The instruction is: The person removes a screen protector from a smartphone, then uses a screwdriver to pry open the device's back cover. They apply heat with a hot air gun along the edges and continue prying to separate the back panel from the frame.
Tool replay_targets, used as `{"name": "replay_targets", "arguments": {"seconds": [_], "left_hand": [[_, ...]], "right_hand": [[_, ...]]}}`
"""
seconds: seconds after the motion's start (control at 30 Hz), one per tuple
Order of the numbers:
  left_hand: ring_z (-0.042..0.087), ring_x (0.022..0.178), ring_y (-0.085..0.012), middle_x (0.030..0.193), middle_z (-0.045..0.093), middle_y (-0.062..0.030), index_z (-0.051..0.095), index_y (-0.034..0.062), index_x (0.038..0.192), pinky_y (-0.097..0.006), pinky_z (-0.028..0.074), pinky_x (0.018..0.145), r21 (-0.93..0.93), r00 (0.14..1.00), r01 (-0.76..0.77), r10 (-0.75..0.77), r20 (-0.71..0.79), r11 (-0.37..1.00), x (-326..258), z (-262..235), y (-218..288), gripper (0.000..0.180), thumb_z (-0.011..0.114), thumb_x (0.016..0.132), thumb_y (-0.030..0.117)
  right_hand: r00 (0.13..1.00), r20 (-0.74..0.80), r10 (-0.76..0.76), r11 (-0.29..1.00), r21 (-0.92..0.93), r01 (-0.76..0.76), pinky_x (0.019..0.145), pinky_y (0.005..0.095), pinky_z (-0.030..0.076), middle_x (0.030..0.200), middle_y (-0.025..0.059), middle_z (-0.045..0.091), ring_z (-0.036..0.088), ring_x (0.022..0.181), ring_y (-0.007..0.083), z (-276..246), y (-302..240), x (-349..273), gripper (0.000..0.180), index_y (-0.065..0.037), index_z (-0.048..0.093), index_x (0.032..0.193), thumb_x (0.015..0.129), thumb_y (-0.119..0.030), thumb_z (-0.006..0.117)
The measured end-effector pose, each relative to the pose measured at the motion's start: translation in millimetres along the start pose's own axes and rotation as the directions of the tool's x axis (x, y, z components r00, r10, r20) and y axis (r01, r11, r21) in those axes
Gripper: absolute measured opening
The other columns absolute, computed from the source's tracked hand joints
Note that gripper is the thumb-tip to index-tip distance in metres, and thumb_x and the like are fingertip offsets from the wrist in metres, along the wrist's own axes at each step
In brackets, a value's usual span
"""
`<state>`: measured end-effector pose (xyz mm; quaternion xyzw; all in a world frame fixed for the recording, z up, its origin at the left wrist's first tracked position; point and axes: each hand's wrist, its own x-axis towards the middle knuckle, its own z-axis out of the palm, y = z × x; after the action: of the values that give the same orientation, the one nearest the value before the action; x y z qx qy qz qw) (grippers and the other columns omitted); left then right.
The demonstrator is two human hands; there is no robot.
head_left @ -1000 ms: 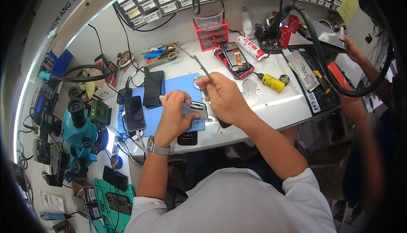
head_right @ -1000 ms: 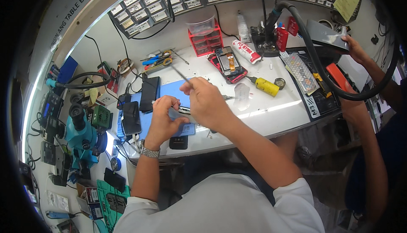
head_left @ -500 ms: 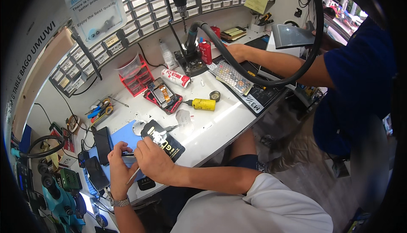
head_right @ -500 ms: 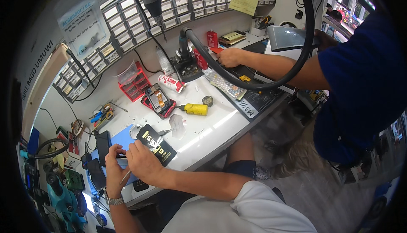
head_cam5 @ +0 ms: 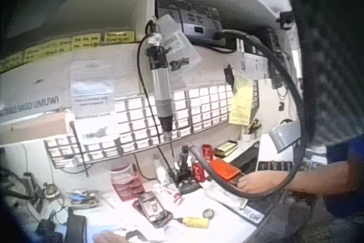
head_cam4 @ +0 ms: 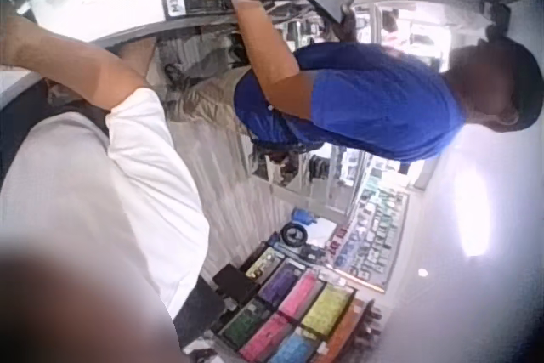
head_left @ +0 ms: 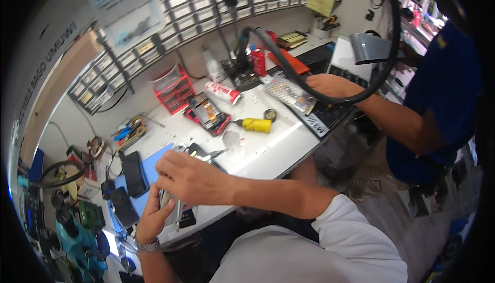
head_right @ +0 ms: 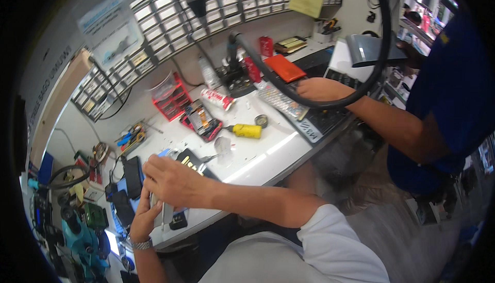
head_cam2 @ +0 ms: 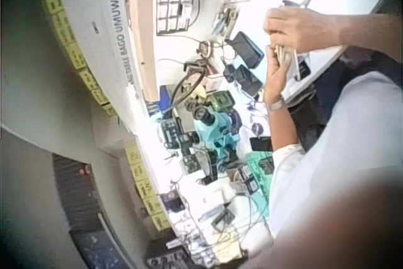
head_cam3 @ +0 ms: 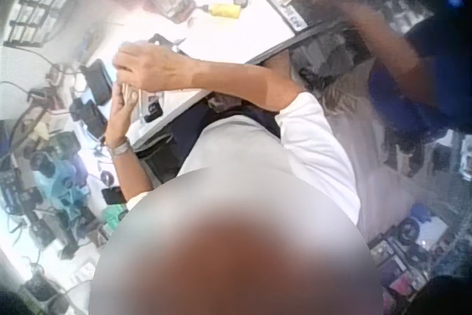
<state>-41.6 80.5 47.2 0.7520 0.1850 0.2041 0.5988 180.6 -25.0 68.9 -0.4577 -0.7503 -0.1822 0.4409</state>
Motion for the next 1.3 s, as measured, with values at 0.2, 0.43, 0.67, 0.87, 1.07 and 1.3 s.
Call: {"name": "replay_targets", "arguments": {"seconds": [0.2,0.43,0.67,0.87,1.07,1.3], "left_hand": [[0.067,0.138,-0.0333,0.148,0.067,-0.0196,0.038,0.0045,0.171,-0.050,0.058,0.112,-0.648,0.989,0.054,-0.131,-0.071,0.759,2,48,-6,0.089,0.029,0.116,0.074],[0.059,0.148,-0.0419,0.160,0.060,-0.0269,0.044,0.0039,0.169,-0.055,0.049,0.125,-0.824,0.951,-0.243,-0.042,-0.306,0.511,11,67,-30,0.090,0.026,0.116,0.074],[0.063,0.144,-0.0406,0.155,0.063,-0.0257,0.046,0.0046,0.167,-0.057,0.054,0.119,-0.818,0.967,-0.213,-0.002,-0.253,0.534,10,66,-34,0.093,0.024,0.114,0.078],[0.064,0.141,-0.0391,0.155,0.062,-0.0245,0.046,0.0044,0.167,-0.058,0.055,0.119,-0.794,0.959,-0.189,-0.065,-0.276,0.577,11,70,-34,0.096,0.027,0.112,0.081],[0.064,0.141,-0.0372,0.155,0.062,-0.0233,0.046,0.0025,0.166,-0.057,0.056,0.118,-0.758,0.950,-0.174,-0.096,-0.297,0.629,10,73,-33,0.099,0.027,0.111,0.083],[0.065,0.139,-0.0353,0.153,0.064,-0.0219,0.048,0.0025,0.165,-0.054,0.057,0.117,-0.745,0.952,-0.184,-0.070,-0.296,0.642,12,75,-34,0.097,0.026,0.113,0.081]], "right_hand": [[0.940,-0.139,0.312,0.945,0.144,-0.293,0.103,0.0483,0.055,0.140,0.0233,0.060,0.060,0.124,0.0434,-15,-15,0,0.049,-0.002,0.071,0.129,0.082,0.005,0.080],[0.679,0.140,0.721,0.574,0.427,-0.698,0.095,0.0432,0.055,0.120,0.0197,0.066,0.067,0.110,0.0339,7,-59,-41,0.037,0.004,0.069,0.130,0.098,-0.008,0.082],[0.586,0.205,0.784,0.422,0.516,-0.745,0.090,0.0428,0.058,0.110,0.0205,0.070,0.071,0.102,0.0322,16,-60,-47,0.039,0.006,0.069,0.130,0.100,-0.014,0.083],[0.534,0.217,0.817,0.368,0.517,-0.773,0.086,0.0406,0.060,0.111,0.0189,0.072,0.072,0.101,0.0281,13,-62,-46,0.033,0.007,0.072,0.126,0.101,-0.013,0.082],[0.492,0.229,0.840,0.323,0.518,-0.792,0.086,0.0391,0.060,0.112,0.0186,0.073,0.073,0.101,0.0268,11,-63,-46,0.028,0.007,0.074,0.123,0.102,-0.010,0.080],[0.478,0.202,0.855,0.323,0.513,-0.795,0.081,0.0332,0.057,0.108,0.0136,0.074,0.069,0.092,0.0189,14,-62,-51,0.023,0.006,0.076,0.120,0.104,-0.010,0.079]]}}
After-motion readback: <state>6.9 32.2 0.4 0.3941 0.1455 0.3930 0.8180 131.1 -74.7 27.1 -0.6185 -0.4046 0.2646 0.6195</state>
